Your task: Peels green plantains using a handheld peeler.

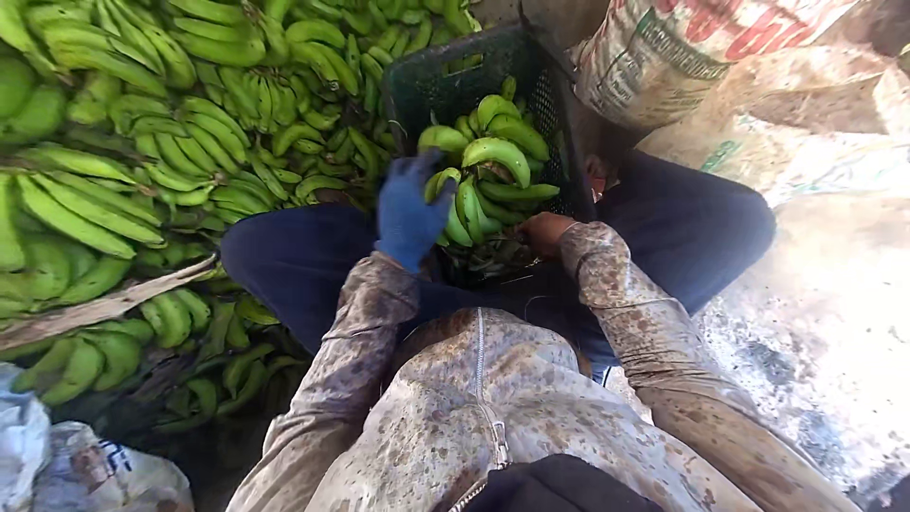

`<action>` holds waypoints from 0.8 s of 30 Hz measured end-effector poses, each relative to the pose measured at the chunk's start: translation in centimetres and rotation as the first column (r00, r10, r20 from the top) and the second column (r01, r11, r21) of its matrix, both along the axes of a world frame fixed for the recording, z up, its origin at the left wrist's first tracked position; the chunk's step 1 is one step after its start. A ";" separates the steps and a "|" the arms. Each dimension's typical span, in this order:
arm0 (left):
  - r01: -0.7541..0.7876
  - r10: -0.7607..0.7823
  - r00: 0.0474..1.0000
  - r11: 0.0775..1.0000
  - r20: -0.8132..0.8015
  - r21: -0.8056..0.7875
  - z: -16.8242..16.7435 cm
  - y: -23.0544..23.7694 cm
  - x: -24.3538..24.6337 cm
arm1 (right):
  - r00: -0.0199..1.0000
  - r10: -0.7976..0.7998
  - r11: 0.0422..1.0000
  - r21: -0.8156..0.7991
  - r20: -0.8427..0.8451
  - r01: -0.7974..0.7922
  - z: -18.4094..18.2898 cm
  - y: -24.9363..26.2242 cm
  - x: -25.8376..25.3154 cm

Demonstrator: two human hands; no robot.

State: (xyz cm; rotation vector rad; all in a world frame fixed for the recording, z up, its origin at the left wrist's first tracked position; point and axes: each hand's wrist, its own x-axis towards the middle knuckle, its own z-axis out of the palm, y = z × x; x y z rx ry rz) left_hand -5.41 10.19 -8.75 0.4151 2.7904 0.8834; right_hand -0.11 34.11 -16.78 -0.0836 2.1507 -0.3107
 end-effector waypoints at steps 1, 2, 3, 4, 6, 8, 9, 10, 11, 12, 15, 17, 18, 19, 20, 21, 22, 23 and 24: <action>0.134 -0.136 0.990 0.989 -0.026 -0.066 0.0 2.3 -0.3 | 0.998 -0.027 0.998 0.062 0.048 0.024 0.0 -0.1 -0.4; 0.273 -0.279 0.959 0.955 -0.041 -0.117 -0.2 4.8 -0.7 | 0.994 -0.034 0.993 0.120 0.106 0.021 -0.1 -0.5 -0.8; 0.387 -0.400 0.915 0.905 -0.046 -0.175 -0.6 7.4 -1.3 | 0.987 -0.026 0.988 0.157 0.160 0.001 -0.4 -0.8 -1.1; 0.454 -0.476 0.879 0.857 -0.037 -0.242 -1.3 9.8 -2.4 | 0.981 -0.010 0.986 0.164 0.195 -0.023 -1.2 -1.1 -1.3; 0.480 -0.500 0.865 0.793 0.047 -0.375 -3.5 13.7 -5.2 | 0.980 0.002 0.991 0.129 0.197 -0.028 -3.5 -1.4 -1.2; 0.474 -0.458 0.874 0.730 0.163 -0.493 -6.5 15.6 -8.2 | 0.981 -0.085 0.993 0.090 0.172 0.071 -4.8 -1.4 -1.0; 0.491 -0.452 0.867 0.699 0.212 -0.519 -7.9 15.7 -9.5 | 0.979 -0.123 0.991 0.077 0.160 0.111 -4.8 -1.4 -1.0; 0.511 -0.464 0.855 0.680 0.232 -0.526 -8.8 15.5 -10.6 | 0.978 -0.148 0.988 0.062 0.149 0.140 -5.1 -1.3 -1.0; 0.515 -0.467 0.854 0.691 0.229 -0.508 -9.1 15.0 -11.2 | 0.977 -0.163 0.986 0.064 0.134 0.156 -5.6 -1.2 -1.0; 0.488 -0.445 0.871 0.740 0.207 -0.462 -8.6 14.1 -11.9 | 0.977 -0.175 0.983 0.074 0.125 0.167 -5.9 -1.0 -1.0; 0.217 -0.178 0.968 0.947 0.175 -0.236 -5.6 9.5 -12.6 | 0.981 -0.140 0.984 0.127 0.138 0.122 -4.8 -0.5 -1.6; -0.050 0.047 0.976 0.999 0.214 0.010 -5.2 5.5 -12.0 | 0.976 -0.119 0.985 0.149 0.184 0.092 -2.6 0.3 -2.3; -0.164 0.129 0.959 0.979 0.251 0.121 -5.4 4.0 -10.8 | 0.975 -0.129 0.985 0.137 0.182 0.104 -2.3 0.9 -2.5; -0.233 0.173 0.949 0.948 0.263 0.219 -5.6 3.4 -9.7 | 0.972 -0.163 0.984 0.097 0.166 0.149 -1.6 1.7 -2.7; -0.259 0.183 0.948 0.919 0.262 0.298 -6.0 3.3 -8.6 | 0.968 -0.207 0.978 0.035 0.143 0.204 -0.8 2.4 -2.7; -0.236 0.155 0.956 0.910 0.248 0.341 -6.6 3.5 -7.5 | 0.960 -0.252 0.966 -0.033 0.125 0.258 0.3 2.8 -2.3; -0.173 0.101 0.972 0.919 0.213 0.355 -6.9 4.0 -6.9 | 0.947 -0.309 0.944 -0.090 0.089 0.317 1.1 3.0 -2.1; -0.096 0.039 0.984 0.938 0.173 0.333 -7.0 4.6 -7.1 | 0.923 -0.382 0.914 -0.130 0.042 0.384 1.6 3.0 -1.9; -0.028 -0.015 0.989 0.959 0.150 0.281 -6.9 5.0 -7.4 | 0.890 -0.456 0.882 -0.137 -0.005 0.451 1.5 2.5 -1.6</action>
